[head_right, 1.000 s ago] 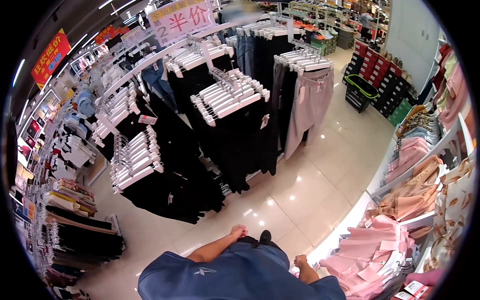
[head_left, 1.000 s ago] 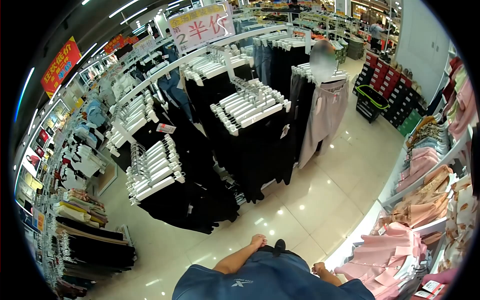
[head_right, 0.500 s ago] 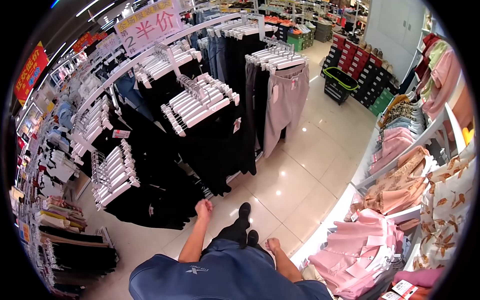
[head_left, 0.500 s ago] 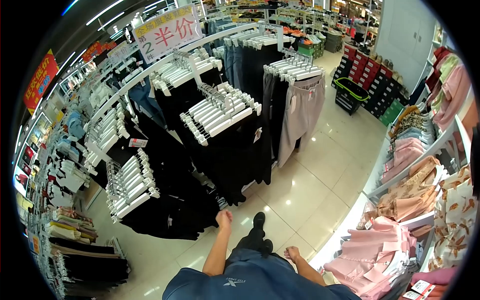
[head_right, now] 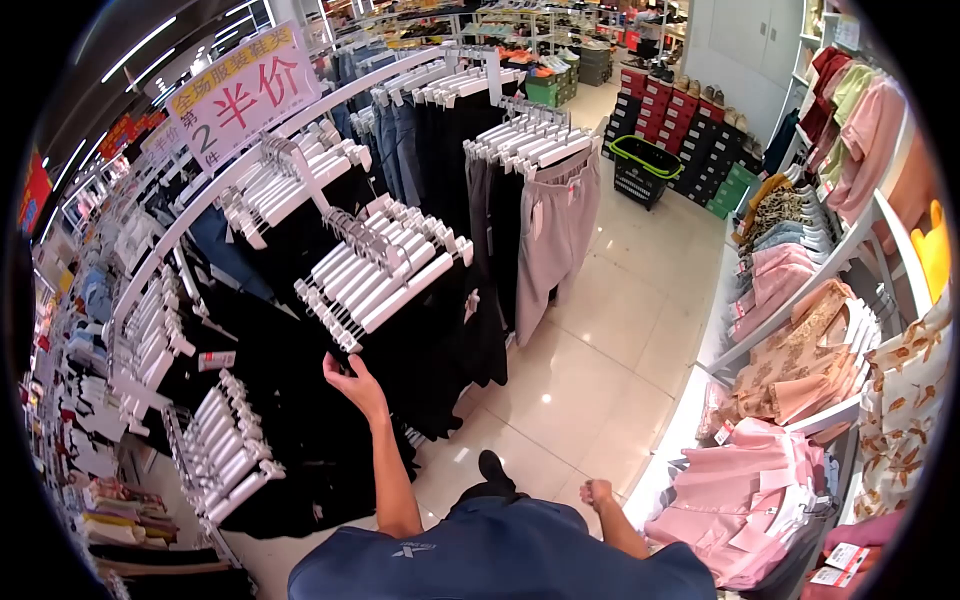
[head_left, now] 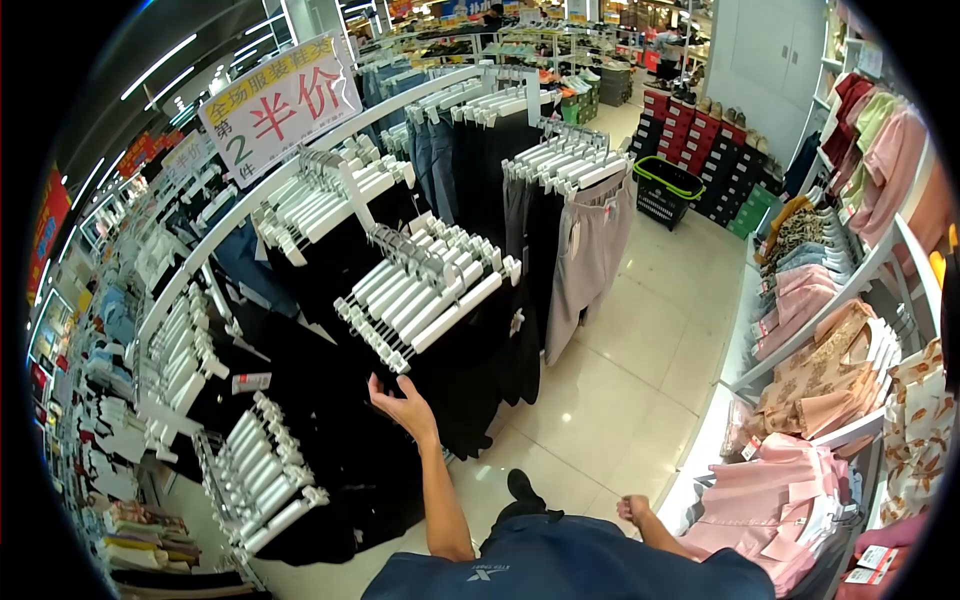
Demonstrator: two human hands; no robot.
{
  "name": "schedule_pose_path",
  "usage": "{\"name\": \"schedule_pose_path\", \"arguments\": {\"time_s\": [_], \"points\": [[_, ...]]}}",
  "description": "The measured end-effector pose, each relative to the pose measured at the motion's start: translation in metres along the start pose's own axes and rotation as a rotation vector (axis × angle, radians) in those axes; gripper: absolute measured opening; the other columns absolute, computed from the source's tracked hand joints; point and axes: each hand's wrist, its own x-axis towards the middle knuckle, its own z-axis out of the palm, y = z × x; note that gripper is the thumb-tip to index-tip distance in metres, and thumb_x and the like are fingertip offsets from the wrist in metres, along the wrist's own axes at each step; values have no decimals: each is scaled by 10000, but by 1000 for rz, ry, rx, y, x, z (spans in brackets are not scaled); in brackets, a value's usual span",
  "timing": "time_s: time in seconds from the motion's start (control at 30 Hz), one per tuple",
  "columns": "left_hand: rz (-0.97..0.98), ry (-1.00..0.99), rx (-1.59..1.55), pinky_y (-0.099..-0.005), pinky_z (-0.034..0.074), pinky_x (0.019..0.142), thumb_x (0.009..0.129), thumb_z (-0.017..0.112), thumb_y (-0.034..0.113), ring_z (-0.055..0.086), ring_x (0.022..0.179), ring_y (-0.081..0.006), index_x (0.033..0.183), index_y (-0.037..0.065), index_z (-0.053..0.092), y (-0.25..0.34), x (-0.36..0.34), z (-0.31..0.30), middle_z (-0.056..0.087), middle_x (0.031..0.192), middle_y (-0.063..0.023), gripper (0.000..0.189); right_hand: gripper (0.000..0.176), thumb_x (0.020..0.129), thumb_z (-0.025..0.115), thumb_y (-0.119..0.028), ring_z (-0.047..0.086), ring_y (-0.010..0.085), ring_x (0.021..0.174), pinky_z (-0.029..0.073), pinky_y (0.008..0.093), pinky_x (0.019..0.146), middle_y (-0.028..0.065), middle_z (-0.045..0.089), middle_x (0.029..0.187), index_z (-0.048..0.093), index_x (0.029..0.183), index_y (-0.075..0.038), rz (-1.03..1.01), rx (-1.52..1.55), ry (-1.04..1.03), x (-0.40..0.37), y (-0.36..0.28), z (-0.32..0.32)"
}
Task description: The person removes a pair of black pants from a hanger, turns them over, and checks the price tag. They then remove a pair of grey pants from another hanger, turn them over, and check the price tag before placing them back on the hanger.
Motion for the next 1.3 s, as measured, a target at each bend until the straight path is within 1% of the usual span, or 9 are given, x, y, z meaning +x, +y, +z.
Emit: {"name": "schedule_pose_path", "arguments": {"time_s": [0.23, 0.33, 0.47, 0.6, 0.83, 0.97, 1.03, 1.1, 1.3], "points": [[194, 91, 80, -427, 367, 906, 796, 667, 110, 438, 1033, -327, 1109, -36, 458, 2, 17, 2, 421, 1116, -171, 404, 129, 885, 555, -170, 552, 117, 592, 464, 251, 536, 37, 594, 708, 583, 886, -44, -559, -100, -213, -56, -216, 211], [255, -12, 267, -436, 372, 851, 805, 646, 113, 441, 979, -357, 962, -58, 525, 10, 18, 0, 444, 1005, -172, 262, 356, 946, 536, -291, 578, 142, 884, 489, 284, 732, 77, 598, 1074, 522, 1175, -18, -923, -218, -129, -96, -287, 311], [237, -212, 245, -460, 361, 803, 806, 632, 127, 440, 909, -358, 943, -57, 511, 10, 16, -5, 459, 941, -164, 259, 504, 941, 538, -299, 526, 212, 1109, 412, 306, 941, 142, 526, 1253, 432, 1336, -5, -1344, -185, -159, -178, -339, 405], [93, -440, -5, -461, 392, 775, 810, 618, 75, 475, 862, -395, 977, -59, 503, 14, 13, -9, 496, 915, -203, 243, 504, 943, 512, -296, 452, 259, 1218, 362, 336, 1008, 139, 447, 1349, 409, 1347, -11, -1464, -332, -206, -200, -349, 440], [-56, -485, -95, -377, 441, 616, 846, 575, 54, 553, 650, -326, 977, -52, 537, 14, 9, -7, 568, 749, -171, 173, 644, 930, 521, -343, 411, 310, 1256, 326, 392, 1049, 191, 338, 1436, 288, 1420, 3, -1425, -290, -91, -180, -354, 430], [-44, -435, -80, -376, 439, 594, 882, 568, 137, 550, 625, -338, 969, -54, 545, 2, 10, -7, 571, 727, -181, 211, 551, 941, 507, -323, 497, 286, 1180, 349, 350, 1028, 170, 508, 1312, 386, 1378, -10, -1414, -324, -212, -182, -376, 426], [-24, -398, -73, -354, 420, 564, 889, 564, 148, 517, 578, -283, 959, -55, 543, 4, 10, -6, 547, 689, -154, 216, 379, 940, 518, -272, 577, 255, 1037, 417, 317, 917, 167, 602, 1099, 529, 1192, 11, -1488, -364, -160, -183, -377, 432], [-38, -296, -135, -318, 376, 528, 912, 538, 172, 424, 556, -175, 963, -63, 534, 10, 7, 0, 491, 652, -89, 240, 315, 933, 529, -270, 586, 243, 897, 440, 335, 814, 167, 593, 936, 539, 1057, 20, -1509, -402, -168, -190, -381, 433], [-68, -109, 10, -344, 331, 557, 983, 448, 336, 388, 590, -182, 812, -74, 479, 11, -6, 8, 431, 632, -78, 446, 360, 914, 574, -343, 508, 186, 624, 419, 336, 617, 109, 527, 685, 495, 906, 8, -1355, -553, -413, -194, -404, 409]]}}
